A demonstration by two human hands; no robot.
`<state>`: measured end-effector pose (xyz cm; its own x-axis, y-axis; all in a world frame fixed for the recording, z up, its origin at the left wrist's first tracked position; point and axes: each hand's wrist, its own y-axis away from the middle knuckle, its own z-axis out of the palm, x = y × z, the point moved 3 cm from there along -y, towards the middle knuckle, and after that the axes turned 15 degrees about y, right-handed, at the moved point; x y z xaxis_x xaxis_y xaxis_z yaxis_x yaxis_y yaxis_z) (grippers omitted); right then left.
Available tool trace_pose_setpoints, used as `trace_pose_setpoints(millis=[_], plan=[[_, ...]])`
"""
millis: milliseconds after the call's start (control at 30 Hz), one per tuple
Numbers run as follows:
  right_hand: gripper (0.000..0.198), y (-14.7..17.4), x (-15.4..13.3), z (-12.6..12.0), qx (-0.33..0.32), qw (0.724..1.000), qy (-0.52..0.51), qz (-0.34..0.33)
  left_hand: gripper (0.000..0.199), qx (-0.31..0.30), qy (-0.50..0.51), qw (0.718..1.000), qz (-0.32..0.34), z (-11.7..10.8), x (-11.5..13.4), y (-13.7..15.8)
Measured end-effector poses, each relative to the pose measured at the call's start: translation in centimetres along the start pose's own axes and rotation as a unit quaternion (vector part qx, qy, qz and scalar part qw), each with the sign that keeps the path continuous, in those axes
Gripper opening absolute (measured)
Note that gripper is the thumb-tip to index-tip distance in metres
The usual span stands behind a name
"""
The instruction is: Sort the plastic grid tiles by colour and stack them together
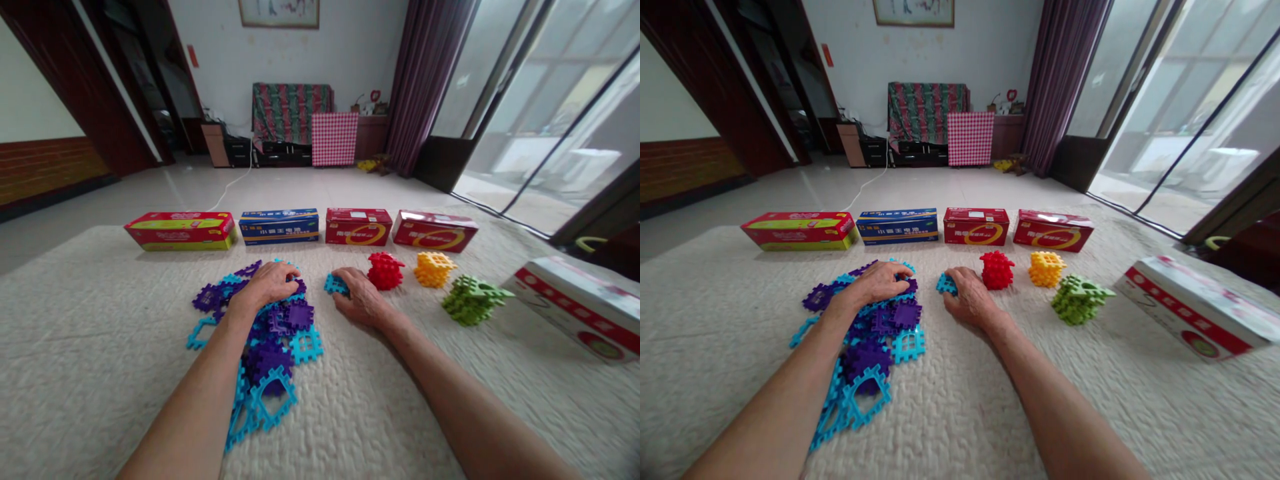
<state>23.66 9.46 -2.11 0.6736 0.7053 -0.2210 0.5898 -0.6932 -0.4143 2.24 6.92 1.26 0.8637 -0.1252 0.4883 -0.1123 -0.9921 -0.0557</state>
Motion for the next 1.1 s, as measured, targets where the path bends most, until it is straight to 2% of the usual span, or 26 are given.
trace_pose_setpoints(millis=[300,667,800,967,1100], plan=[[0.033,0.0,0.0,-0.1,0.003,1.0,0.011,0.011,0.037,-0.005,0.002,1.0,0.004,0.0,0.0,0.0],[0.039,0.0,-0.1,-0.1,0.004,1.0,0.013,-0.007,0.038,-0.014,0.014,0.999,0.026,0.0,-0.1,0.0],[0.038,0.1,0.0,-0.1,0.008,1.0,0.011,0.003,0.04,-0.012,0.054,0.998,0.023,0.2,-0.1,0.0],[0.049,0.3,-1.3,-0.9,0.055,0.997,0.023,-0.057,0.041,-0.013,0.104,0.994,0.013,0.3,-0.4,0.0],[0.045,0.4,-3.1,-1.3,0.085,0.99,0.019,-0.109,0.04,0.006,0.132,0.991,0.035,-0.1,-0.1,0.0]])
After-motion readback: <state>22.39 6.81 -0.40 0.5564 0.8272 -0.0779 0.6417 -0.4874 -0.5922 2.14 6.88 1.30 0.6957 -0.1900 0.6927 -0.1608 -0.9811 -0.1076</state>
